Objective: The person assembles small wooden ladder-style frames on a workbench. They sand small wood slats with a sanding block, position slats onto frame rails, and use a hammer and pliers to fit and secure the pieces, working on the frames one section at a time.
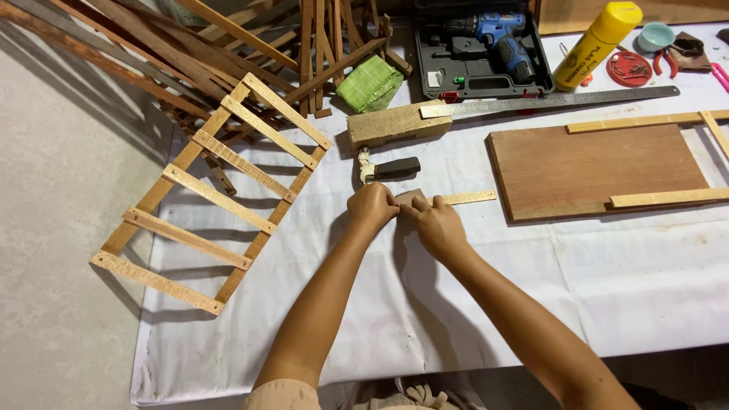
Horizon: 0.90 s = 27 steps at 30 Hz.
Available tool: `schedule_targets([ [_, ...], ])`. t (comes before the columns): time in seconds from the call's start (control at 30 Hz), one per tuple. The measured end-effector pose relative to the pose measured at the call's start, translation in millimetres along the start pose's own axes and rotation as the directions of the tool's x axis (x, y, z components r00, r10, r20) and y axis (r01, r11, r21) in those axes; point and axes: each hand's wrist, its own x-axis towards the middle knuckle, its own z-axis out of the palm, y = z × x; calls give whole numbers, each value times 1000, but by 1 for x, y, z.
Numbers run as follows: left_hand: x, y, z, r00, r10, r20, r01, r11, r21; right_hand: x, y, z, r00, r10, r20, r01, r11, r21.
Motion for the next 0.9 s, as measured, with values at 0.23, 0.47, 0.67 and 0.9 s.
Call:
schedule_targets([
  [0.23,2,-2,9,1000,28,9,-28,999,18,-23,51,3,981,191,39,-190,981,-31],
  [0.47,-2,4,3,998,53,18,-53,999,-2,-7,-5,28,990,86,-108,-89,996,-22],
  [0.67,2,6,3,997,77,-5,-77,995,60,-29,57,7,989,45,-143,-46,999,-6],
  [0.9,17,2,28,984,169,-48,-154,962,227,-50,87,-7,968,194,-158,-206,976,-66],
])
